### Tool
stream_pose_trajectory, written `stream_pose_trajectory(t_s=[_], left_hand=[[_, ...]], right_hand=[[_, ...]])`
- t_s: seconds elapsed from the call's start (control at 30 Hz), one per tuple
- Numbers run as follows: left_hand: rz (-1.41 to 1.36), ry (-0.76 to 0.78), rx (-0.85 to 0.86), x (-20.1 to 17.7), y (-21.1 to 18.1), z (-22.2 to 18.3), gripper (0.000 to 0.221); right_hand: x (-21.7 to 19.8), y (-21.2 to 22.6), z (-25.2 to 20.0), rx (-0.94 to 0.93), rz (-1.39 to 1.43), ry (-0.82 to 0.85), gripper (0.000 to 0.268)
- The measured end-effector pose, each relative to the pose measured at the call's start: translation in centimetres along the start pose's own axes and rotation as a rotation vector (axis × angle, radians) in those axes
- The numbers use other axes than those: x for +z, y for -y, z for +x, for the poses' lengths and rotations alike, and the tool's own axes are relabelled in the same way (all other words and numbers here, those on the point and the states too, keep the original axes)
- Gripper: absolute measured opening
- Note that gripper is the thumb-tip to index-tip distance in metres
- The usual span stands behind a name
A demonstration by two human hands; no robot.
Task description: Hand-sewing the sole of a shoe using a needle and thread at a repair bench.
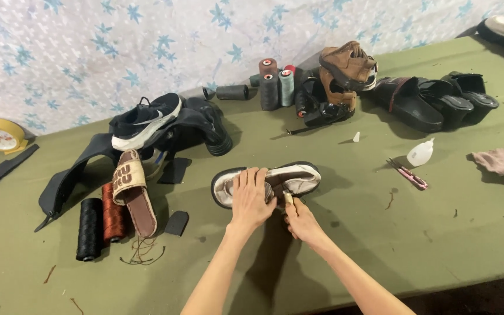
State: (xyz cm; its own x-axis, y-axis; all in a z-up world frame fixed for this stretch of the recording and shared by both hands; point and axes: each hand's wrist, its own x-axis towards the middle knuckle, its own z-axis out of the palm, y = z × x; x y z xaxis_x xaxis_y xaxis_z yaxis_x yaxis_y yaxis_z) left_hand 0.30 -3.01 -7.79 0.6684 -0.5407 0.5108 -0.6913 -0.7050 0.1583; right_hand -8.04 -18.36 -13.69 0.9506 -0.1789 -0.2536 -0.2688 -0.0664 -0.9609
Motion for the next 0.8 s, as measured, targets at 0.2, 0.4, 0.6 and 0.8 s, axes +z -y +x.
stream_pose_trajectory(t_s=[0.2,0.4,0.6,0.8], left_hand=[[0.21,0.3,-0.095,0.9,-0.3,0.4,0.096],[0.281,0.245,-0.085,1.5,-0.3,-1.1,0.094],[0.33,-0.033,-0.023,1.8,0.1,-1.6,0.065],[0.218,0.109,-0.158,3.2,0.3,-1.7,0.096]], right_hand=[[-0.1,3.9,-2.0,0.136,0.118,-0.004,0.04],[-0.2,3.3,-2.2,0.286,0.698,0.203,0.038],[0.6,0.6,-0.2,0.409,1.049,0.36,0.04],[1.6,3.0,-1.4,0.024,-0.994,-0.253,0.04]])
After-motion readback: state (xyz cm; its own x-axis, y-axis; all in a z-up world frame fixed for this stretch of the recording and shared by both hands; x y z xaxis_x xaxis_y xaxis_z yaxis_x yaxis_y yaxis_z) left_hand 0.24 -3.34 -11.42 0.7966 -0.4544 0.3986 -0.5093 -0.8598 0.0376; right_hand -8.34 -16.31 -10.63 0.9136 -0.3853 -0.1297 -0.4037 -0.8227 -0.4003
